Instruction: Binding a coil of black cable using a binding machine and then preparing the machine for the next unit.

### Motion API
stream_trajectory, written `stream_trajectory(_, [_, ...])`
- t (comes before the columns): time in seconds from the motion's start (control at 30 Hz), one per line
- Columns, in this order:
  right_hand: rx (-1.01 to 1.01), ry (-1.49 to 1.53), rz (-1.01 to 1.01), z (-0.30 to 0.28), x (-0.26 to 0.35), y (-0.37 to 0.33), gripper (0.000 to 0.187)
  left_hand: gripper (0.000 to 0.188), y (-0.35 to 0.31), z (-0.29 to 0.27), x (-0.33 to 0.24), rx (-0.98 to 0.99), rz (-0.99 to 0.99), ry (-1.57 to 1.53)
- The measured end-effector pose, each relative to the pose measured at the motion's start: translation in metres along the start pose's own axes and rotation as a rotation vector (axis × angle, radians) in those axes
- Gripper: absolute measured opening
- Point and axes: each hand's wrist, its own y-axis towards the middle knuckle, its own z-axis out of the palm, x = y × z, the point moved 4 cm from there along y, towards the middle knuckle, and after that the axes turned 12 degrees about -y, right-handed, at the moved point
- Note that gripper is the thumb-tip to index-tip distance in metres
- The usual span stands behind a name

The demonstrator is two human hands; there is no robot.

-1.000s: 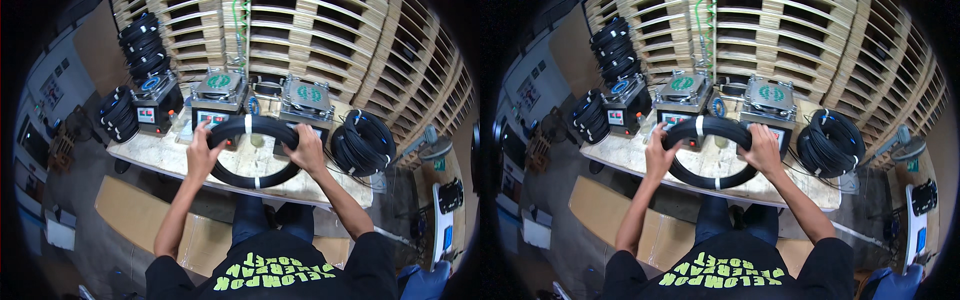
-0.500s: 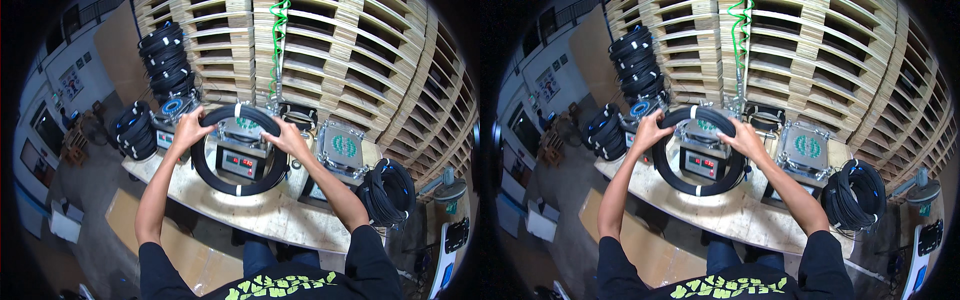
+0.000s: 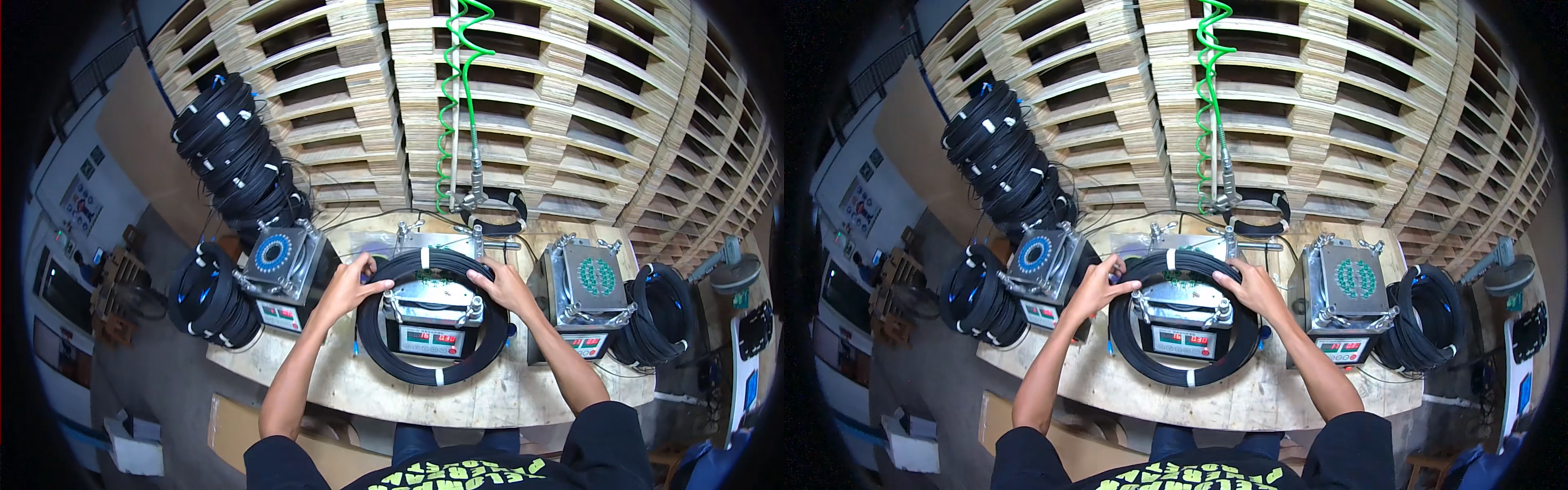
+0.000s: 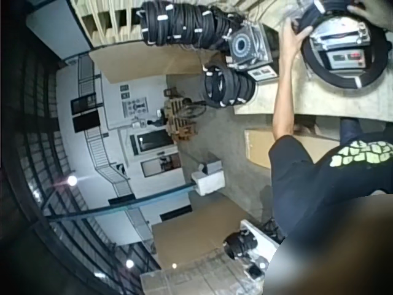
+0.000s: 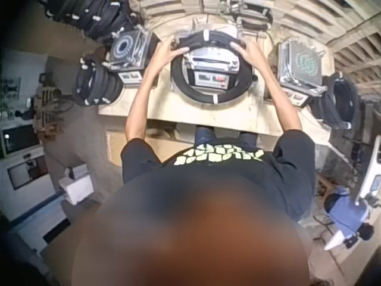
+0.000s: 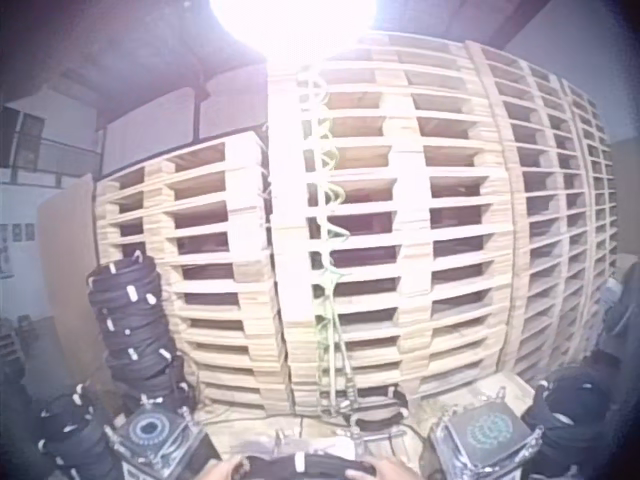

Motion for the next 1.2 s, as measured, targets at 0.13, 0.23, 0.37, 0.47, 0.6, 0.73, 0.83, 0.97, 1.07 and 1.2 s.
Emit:
stream_trajectory(0.13, [0.036, 0.012, 0.095, -0.006, 0.006, -0.012, 0.056, 0.043, -0.007, -0.002, 0.009, 0.09, -0.028, -0.08])
stream_trajectory(0.23, [0.013, 0.052, 0.081, -0.004, -0.007, -0.023, 0.05, 0.037, -0.018, -0.007, 0.024, 0.077, -0.025, -0.151])
stream_trajectory(0.37, [-0.087, 0.1, 0.088, -0.006, -0.02, -0.049, 0.05, 0.045, -0.039, -0.006, 0.043, 0.064, -0.027, -0.151])
stream_trajectory(0.47, [0.01, 0.106, 0.135, 0.0, -0.028, -0.065, 0.057, 0.05, -0.06, -0.005, 0.053, 0.129, -0.251, -0.251])
stream_trajectory(0.6, [0.088, 0.21, 0.141, 0.029, -0.062, -0.062, 0.064, 0.042, -0.074, -0.005, 0.094, 0.133, -0.119, -0.424])
stream_trajectory(0.73, [0.274, 0.426, 0.336, 0.027, -0.061, -0.064, 0.057, 0.045, -0.096, 0.0, 0.095, 0.148, -0.19, -0.454])
stream_trajectory(0.83, [0.282, 0.473, 0.302, 0.023, -0.061, -0.062, 0.043, 0.046, -0.102, 0.004, 0.103, 0.124, -0.169, -0.457])
stream_trajectory(0.97, [0.219, 0.444, 0.271, 0.025, -0.064, -0.06, 0.037, 0.047, -0.114, 0.009, 0.111, 0.165, -0.214, -0.542])
stream_trajectory(1.07, [0.273, 0.432, 0.313, 0.022, -0.073, -0.061, 0.037, 0.049, -0.112, 0.003, 0.105, 0.133, -0.216, -0.627])
stream_trajectory(1.2, [0.26, 0.494, 0.305, 0.018, -0.076, -0.062, 0.046, 0.051, -0.109, -0.012, 0.071, 0.129, -0.132, -0.708])
